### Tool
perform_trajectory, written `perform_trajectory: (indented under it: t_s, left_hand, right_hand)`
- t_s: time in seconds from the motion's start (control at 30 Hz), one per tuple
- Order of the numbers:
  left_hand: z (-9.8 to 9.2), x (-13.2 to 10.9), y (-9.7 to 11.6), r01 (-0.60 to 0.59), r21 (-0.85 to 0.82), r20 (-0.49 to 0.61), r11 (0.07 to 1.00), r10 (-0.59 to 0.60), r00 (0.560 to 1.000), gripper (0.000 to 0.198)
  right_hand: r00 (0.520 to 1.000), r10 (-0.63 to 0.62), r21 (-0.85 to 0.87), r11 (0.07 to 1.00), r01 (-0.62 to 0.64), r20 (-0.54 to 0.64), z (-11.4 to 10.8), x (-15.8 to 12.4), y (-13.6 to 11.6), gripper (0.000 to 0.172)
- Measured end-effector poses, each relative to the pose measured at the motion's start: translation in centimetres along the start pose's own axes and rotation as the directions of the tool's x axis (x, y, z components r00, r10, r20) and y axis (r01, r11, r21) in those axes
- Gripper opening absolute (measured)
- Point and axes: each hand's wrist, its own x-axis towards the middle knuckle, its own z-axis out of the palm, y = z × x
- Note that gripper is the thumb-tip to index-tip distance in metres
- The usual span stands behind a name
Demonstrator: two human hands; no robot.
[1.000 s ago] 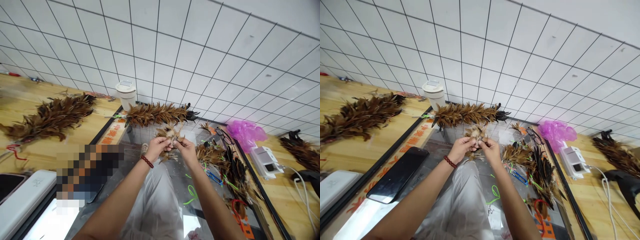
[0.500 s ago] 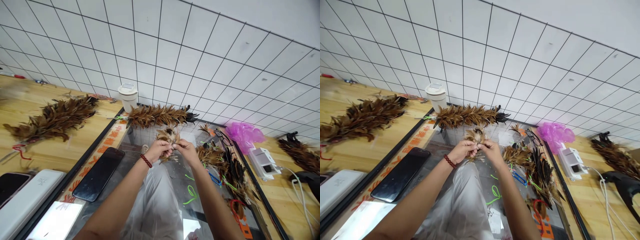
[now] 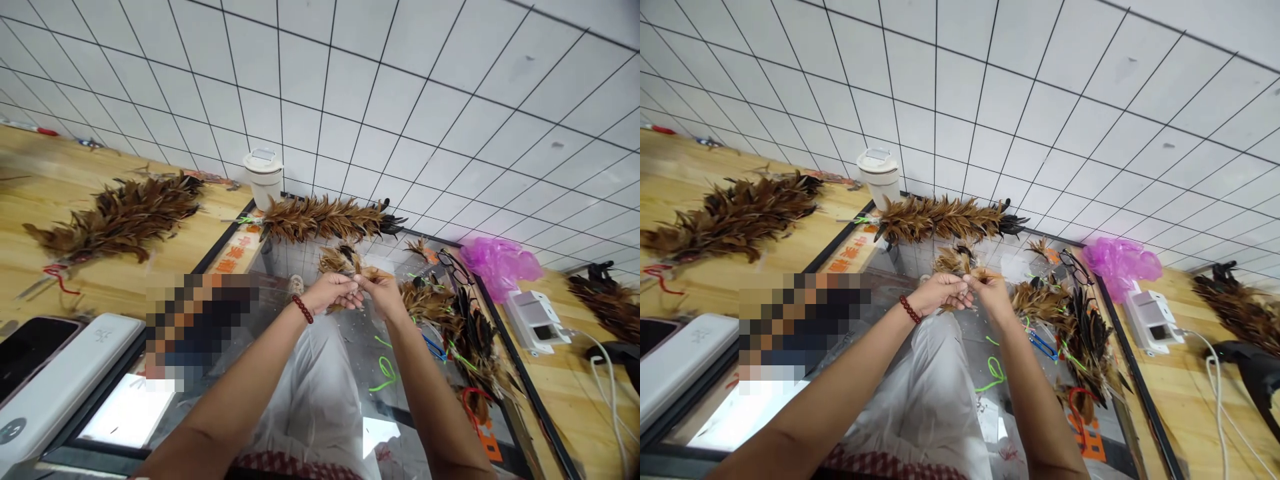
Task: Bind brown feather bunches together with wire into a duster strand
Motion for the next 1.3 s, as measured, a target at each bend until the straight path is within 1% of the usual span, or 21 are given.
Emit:
perform_trajectory:
  t_s: [0.1,0.17,0.23,0.27,0.37,0.43,0.47,0.5,0.57,0.6,0.63,0.67,0.73,0.8,0.87,0.93,1.0,1.07,1.17,1.23,1.3]
  left_hand:
    - [-0.2,0.2,-0.1,-0.019,-0.084,-0.069,0.996,0.013,0.998,0.03]
    - [-0.4,0.2,0.0,-0.072,-0.202,-0.126,0.977,0.047,0.991,0.025]
    - [-0.5,0.2,0.0,-0.124,-0.285,-0.157,0.95,0.082,0.984,0.021]
    - [-0.5,0.2,0.1,-0.134,-0.303,-0.159,0.943,0.089,0.983,0.02]
    - [-0.4,0.3,0.0,-0.13,-0.317,-0.153,0.939,0.085,0.985,0.02]
    - [-0.3,0.3,0.0,-0.145,-0.319,-0.167,0.937,0.095,0.981,0.02]
    - [-0.3,0.3,0.0,-0.161,-0.313,-0.184,0.936,0.106,0.977,0.021]
    - [-0.3,0.2,0.0,-0.174,-0.299,-0.199,0.938,0.117,0.973,0.021]
    - [-0.3,0.1,0.2,-0.168,-0.249,-0.193,0.954,0.122,0.974,0.022]
    - [-0.3,0.0,0.3,-0.15,-0.219,-0.169,0.964,0.114,0.979,0.023]
    - [-0.4,-0.1,0.4,-0.126,-0.191,-0.136,0.974,0.101,0.986,0.024]
    - [-0.4,-0.2,0.5,-0.099,-0.167,-0.096,0.981,0.083,0.992,0.025]
    - [-0.4,-0.4,0.6,-0.046,-0.131,-0.021,0.99,0.043,0.999,0.028]
    - [-0.3,-0.5,0.6,0.003,-0.104,0.035,0.995,0.0,0.999,0.029]
    - [-0.2,-0.5,0.5,0.038,-0.085,0.063,0.996,-0.033,0.998,0.029]
    - [-0.2,-0.5,0.4,0.033,-0.089,0.053,0.995,-0.028,0.998,0.027]
    - [-0.1,-0.3,0.3,0.01,-0.1,0.039,0.995,-0.006,0.999,0.03]
    - [0.0,-0.2,0.2,-0.003,-0.094,0.028,0.996,0.006,1.0,0.034]
    - [0.2,-0.1,0.1,-0.035,-0.054,-0.026,0.998,0.034,0.999,0.035]
    - [0.2,-0.1,0.3,-0.104,-0.084,-0.079,0.991,0.098,0.992,0.034]
    - [-0.2,-0.3,0.7,-0.206,-0.186,-0.134,0.961,0.183,0.974,0.031]
  right_hand:
    - [0.995,-0.099,-0.094,0.991,0.1,0.017,-0.2,-0.1,-0.1,0.027]
    - [0.966,-0.252,-0.25,0.933,0.257,0.054,-0.4,-0.2,-0.4,0.04]
    - [0.906,-0.404,-0.444,0.793,0.417,0.128,-0.5,-0.5,-0.6,0.06]
    - [0.873,-0.458,-0.525,0.708,0.473,0.169,-0.5,-0.7,-0.7,0.065]
    - [0.801,-0.552,-0.677,0.5,0.54,0.231,-0.2,-1.1,-0.5,0.058]
    - [0.79,-0.571,-0.722,0.447,0.528,0.224,0.0,-1.1,-0.3,0.054]
    - [0.804,-0.563,-0.725,0.47,0.504,0.194,0.0,-1.1,-0.2,0.054]
    - [0.832,-0.536,-0.707,0.532,0.467,0.146,0.0,-1.0,-0.2,0.055]
    - [0.921,-0.382,-0.568,0.743,0.353,0.073,-0.2,-0.7,-0.4,0.054]
    - [0.961,-0.26,-0.444,0.853,0.273,0.089,-0.5,-0.6,-0.5,0.052]
    - [0.979,-0.136,-0.304,0.936,0.177,0.152,-0.7,-0.6,-0.7,0.047]
    - [0.969,-0.034,-0.171,0.982,0.077,0.245,-0.9,-0.6,-0.8,0.041]
    - [0.909,0.071,0.016,0.996,-0.084,0.411,-1.3,-0.6,-0.9,0.032]
    - [0.892,0.096,0.098,0.983,-0.154,0.443,-1.3,-0.6,-0.7,0.029]
    - [0.927,0.093,0.109,0.984,-0.142,0.365,-1.1,-0.5,-0.4,0.03]
    - [0.975,0.061,0.073,0.994,-0.078,0.216,-0.8,-0.2,-0.1,0.031]
    - [0.997,0.002,0.0,1.0,-0.002,0.075,-0.6,0.0,0.1,0.031]
    - [0.997,-0.075,-0.101,0.992,0.076,0.013,-0.5,0.2,0.3,0.032]
    - [0.984,-0.177,-0.213,0.961,0.177,0.017,-0.4,0.3,0.3,0.03]
    - [0.979,-0.203,-0.231,0.954,0.193,-0.02,-0.6,0.3,0.3,0.023]
    - [0.973,-0.213,-0.293,0.939,0.18,-0.085,-1.2,0.4,0.3,0.02]
